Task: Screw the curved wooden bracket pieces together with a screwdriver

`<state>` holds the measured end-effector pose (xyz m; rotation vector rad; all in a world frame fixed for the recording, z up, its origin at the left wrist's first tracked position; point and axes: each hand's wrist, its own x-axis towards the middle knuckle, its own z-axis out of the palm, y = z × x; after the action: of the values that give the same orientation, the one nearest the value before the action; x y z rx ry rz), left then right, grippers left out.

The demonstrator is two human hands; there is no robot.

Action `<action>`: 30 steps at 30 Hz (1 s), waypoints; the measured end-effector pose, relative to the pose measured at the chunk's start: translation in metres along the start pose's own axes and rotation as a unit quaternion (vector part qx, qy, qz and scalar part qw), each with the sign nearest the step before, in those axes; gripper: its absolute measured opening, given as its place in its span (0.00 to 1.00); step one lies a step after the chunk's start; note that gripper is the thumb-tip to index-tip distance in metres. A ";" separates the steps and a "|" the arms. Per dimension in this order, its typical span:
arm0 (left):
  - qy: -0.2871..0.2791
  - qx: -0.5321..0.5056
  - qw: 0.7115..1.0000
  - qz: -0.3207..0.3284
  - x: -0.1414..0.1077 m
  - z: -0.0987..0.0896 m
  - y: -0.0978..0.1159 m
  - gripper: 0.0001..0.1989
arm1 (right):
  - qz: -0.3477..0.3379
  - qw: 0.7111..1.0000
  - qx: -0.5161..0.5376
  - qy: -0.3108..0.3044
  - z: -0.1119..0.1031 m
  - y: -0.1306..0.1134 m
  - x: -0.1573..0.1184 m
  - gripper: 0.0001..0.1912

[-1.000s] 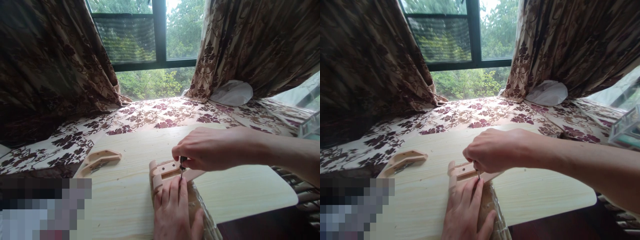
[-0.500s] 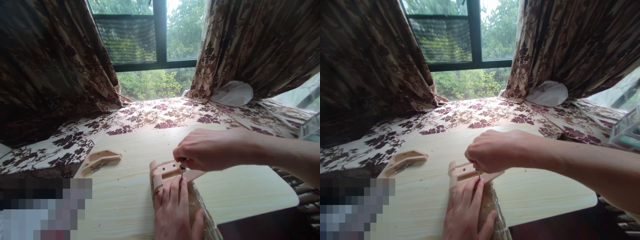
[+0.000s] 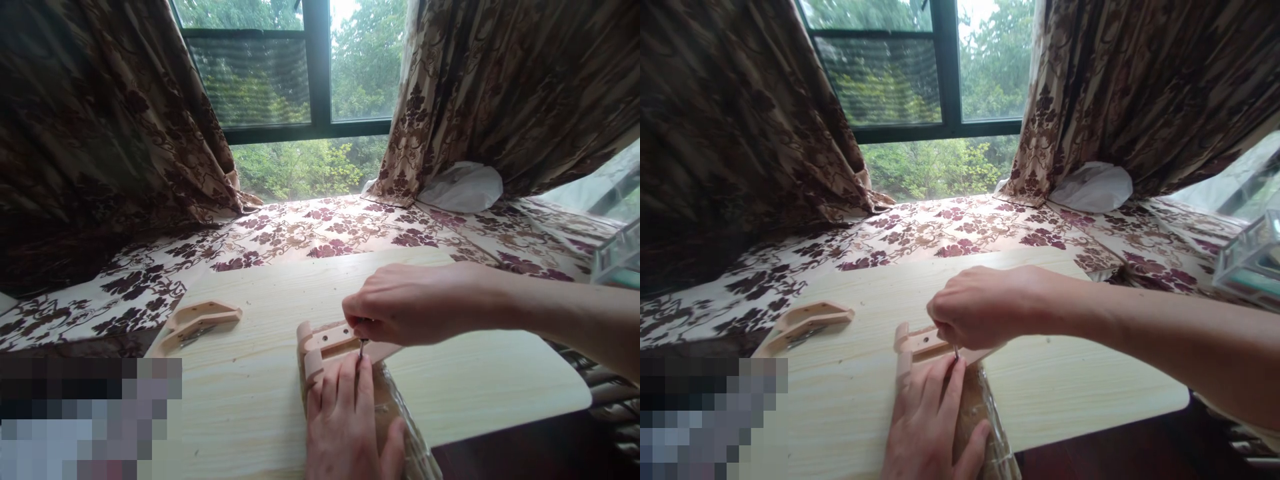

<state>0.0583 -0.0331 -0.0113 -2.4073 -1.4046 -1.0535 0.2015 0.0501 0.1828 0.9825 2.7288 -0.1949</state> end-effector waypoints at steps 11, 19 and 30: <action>-0.007 0.011 1.000 0.005 0.000 -0.001 -0.001 0.28 | -0.018 0.999 -0.014 0.028 0.006 -0.001 0.001 0.10; -0.013 0.008 1.000 0.007 0.000 -0.002 0.000 0.27 | -0.008 0.998 -0.045 0.030 0.001 0.000 0.001 0.08; -0.006 0.010 1.000 0.017 0.002 -0.003 -0.002 0.27 | 0.007 1.000 -0.007 0.006 0.007 0.003 -0.002 0.10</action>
<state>0.0562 -0.0324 -0.0083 -2.4193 -1.3673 -1.0141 0.2059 0.0497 0.1763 1.0030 2.7298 -0.1682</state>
